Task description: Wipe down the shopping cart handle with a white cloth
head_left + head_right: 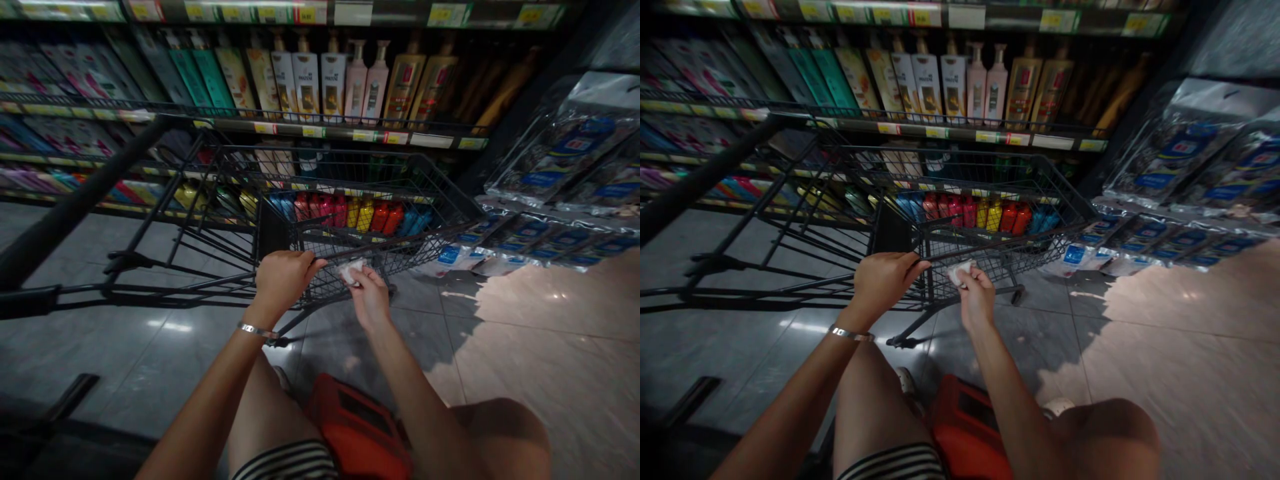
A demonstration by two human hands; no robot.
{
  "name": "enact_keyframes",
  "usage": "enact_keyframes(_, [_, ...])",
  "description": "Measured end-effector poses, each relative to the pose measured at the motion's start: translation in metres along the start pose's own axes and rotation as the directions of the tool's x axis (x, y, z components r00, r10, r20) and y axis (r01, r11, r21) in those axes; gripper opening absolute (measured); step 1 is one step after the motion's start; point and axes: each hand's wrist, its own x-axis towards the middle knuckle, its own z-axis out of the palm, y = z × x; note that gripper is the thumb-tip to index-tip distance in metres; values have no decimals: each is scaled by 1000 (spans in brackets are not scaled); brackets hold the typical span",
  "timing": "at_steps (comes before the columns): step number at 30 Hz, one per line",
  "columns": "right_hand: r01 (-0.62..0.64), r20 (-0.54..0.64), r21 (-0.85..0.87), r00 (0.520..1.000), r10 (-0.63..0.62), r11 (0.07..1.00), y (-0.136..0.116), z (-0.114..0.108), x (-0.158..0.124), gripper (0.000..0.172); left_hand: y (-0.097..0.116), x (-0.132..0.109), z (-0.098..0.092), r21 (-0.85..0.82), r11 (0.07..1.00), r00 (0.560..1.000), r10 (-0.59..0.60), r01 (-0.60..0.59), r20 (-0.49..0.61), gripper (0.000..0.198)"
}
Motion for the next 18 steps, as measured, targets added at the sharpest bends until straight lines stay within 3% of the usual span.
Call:
enact_keyframes(2, [-17, -44, -76, 999, 13, 997, 2, -17, 3, 26, 2, 0, 0, 10, 1000, 1000, 2, -2, -7, 46])
enact_keyframes(3, [-44, -122, -118, 992, 29, 992, 4, -28, 7, 26, 2, 0, 0, 15, 1000, 1000, 7, -6, -12, 46])
enact_keyframes(9, [-157, -356, -152, 930, 94, 976, 36, -83, 42, 20, 3, -1, 2, 16, 1000, 999, 17, -16, -48, 47])
enact_keyframes(14, [-218, -426, -170, 896, 128, 961, 66, -94, 73, 9, 3, -2, 3, 15, 1000, 998, 10, -9, -69, 47])
enact_keyframes(18, [-193, -379, -201, 919, 106, 960, 81, -97, 90, 24, 4, -3, 2, 1, 1000, 997, -7, 7, -83, 46])
